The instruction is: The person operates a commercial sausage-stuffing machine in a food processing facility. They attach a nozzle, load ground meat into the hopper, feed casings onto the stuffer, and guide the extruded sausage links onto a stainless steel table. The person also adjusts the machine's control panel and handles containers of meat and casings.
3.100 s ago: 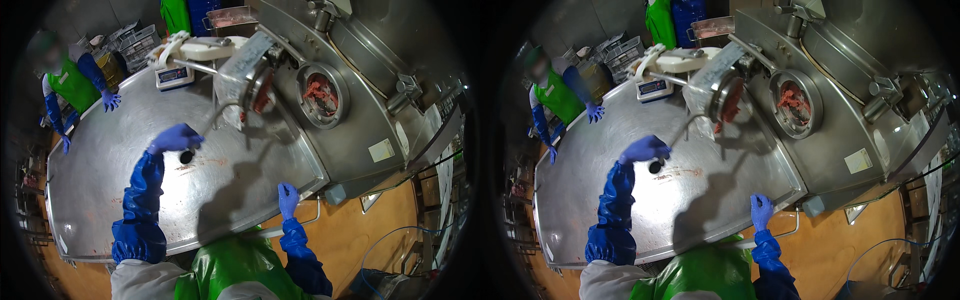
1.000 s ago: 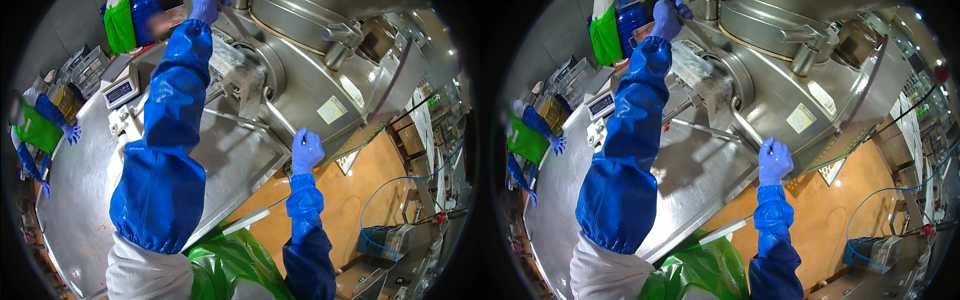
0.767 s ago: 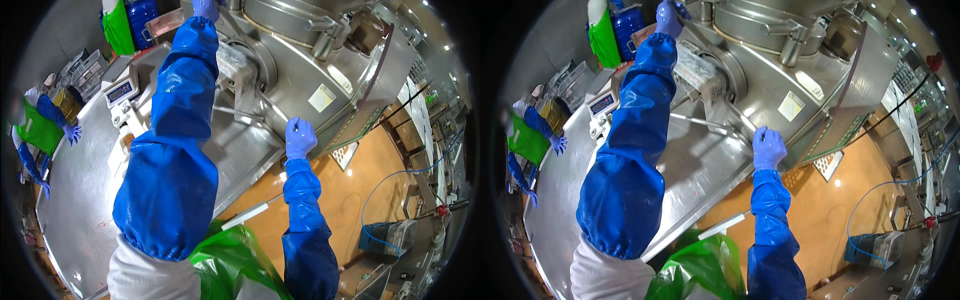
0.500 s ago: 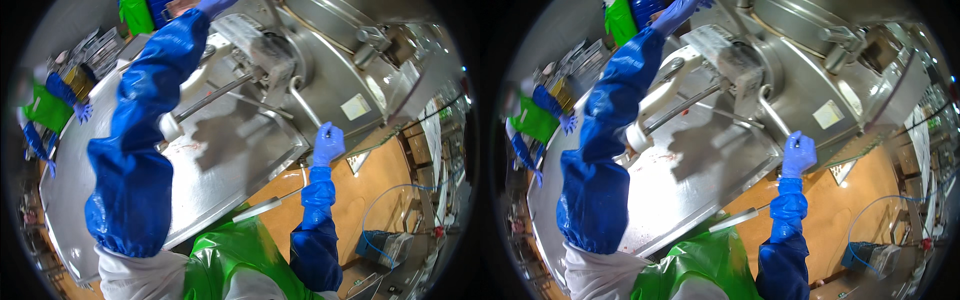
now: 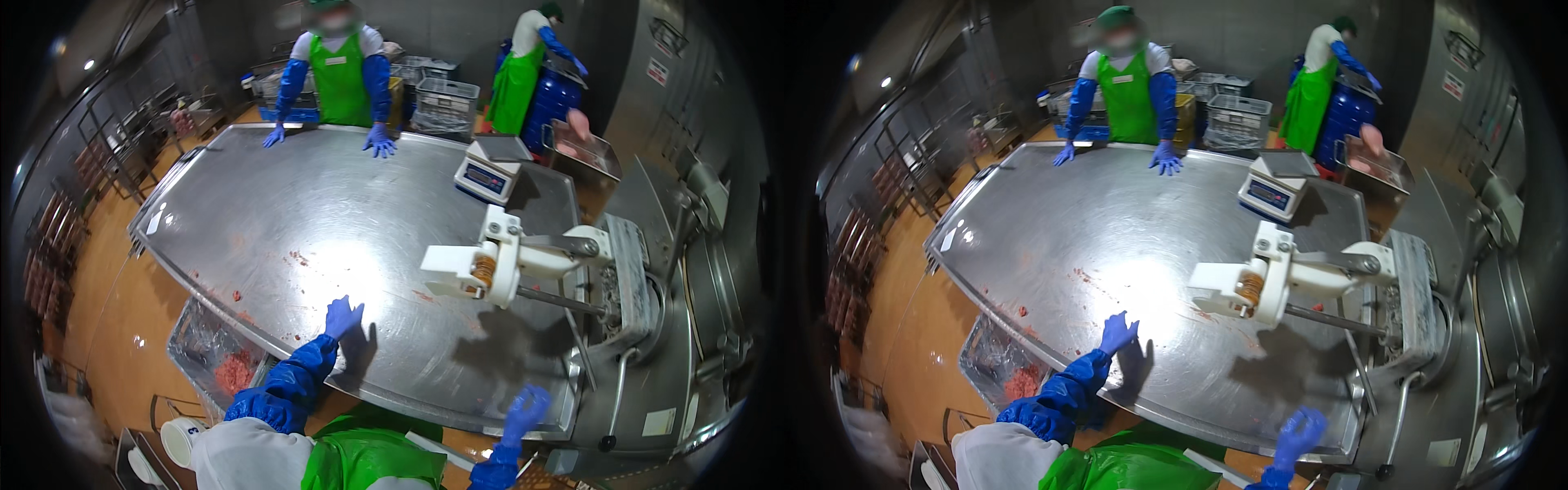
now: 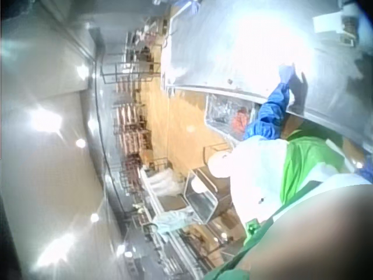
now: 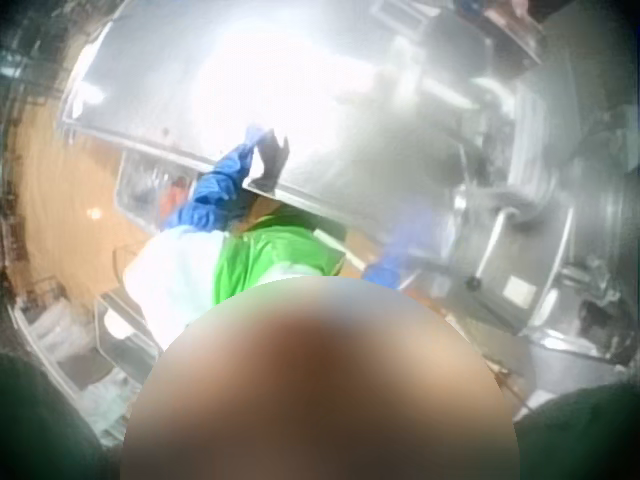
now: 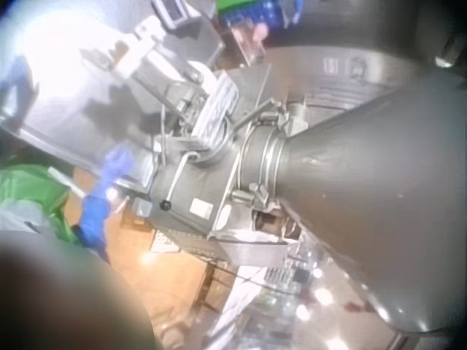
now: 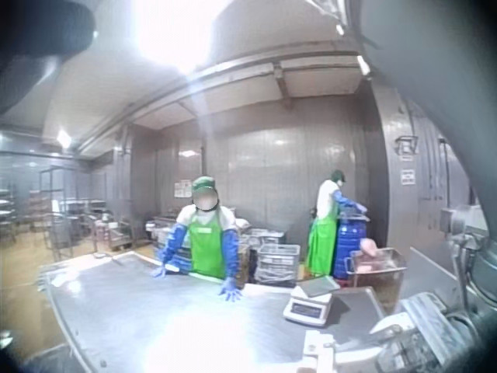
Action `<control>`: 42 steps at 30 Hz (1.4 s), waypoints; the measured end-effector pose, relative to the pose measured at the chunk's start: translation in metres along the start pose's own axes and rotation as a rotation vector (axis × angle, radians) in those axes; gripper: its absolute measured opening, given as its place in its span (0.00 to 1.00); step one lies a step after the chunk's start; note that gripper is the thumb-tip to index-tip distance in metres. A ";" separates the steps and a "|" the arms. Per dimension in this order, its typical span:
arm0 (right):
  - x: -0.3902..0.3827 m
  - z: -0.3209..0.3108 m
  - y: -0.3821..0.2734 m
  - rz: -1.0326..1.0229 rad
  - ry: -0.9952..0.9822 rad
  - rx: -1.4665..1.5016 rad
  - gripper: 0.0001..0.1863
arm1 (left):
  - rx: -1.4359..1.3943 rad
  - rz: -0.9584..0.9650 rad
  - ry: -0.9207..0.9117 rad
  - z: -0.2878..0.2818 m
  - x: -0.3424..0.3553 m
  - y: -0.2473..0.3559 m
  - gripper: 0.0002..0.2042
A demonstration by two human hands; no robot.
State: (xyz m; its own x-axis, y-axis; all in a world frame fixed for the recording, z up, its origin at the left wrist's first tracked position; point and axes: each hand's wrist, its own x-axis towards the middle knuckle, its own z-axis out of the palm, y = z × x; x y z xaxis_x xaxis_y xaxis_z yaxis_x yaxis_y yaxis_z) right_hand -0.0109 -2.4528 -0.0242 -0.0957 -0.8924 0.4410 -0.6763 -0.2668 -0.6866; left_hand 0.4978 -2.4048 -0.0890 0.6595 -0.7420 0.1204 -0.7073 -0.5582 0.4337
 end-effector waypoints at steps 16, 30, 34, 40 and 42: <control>0.138 0.221 0.035 -0.083 -0.269 -0.358 0.39 | 0.091 -0.099 -0.416 -0.021 -0.050 0.030 0.55; 0.184 0.398 -0.008 -0.495 -0.566 -0.232 0.27 | -0.023 0.283 -0.509 -0.027 -0.040 -0.011 0.52; 0.075 0.462 -0.169 -0.569 -0.631 -0.030 0.22 | -0.073 0.183 -0.503 -0.036 -0.055 -0.040 0.47; -0.059 0.517 -0.315 -0.721 -0.630 0.099 0.23 | -0.491 0.256 -0.156 -0.085 -0.110 -0.095 0.30; -0.098 0.552 -0.362 -0.754 -0.681 0.147 0.23 | -0.419 0.234 0.059 -0.132 -0.157 -0.133 0.26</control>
State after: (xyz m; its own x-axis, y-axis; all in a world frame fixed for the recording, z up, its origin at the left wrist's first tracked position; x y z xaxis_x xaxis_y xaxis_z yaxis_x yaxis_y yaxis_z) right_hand 0.6465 -2.4695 -0.1381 0.7829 -0.4787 0.3973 -0.2880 -0.8450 -0.4507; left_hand 0.5219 -2.1650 -0.0472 0.5166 -0.8009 0.3028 -0.6832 -0.1724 0.7096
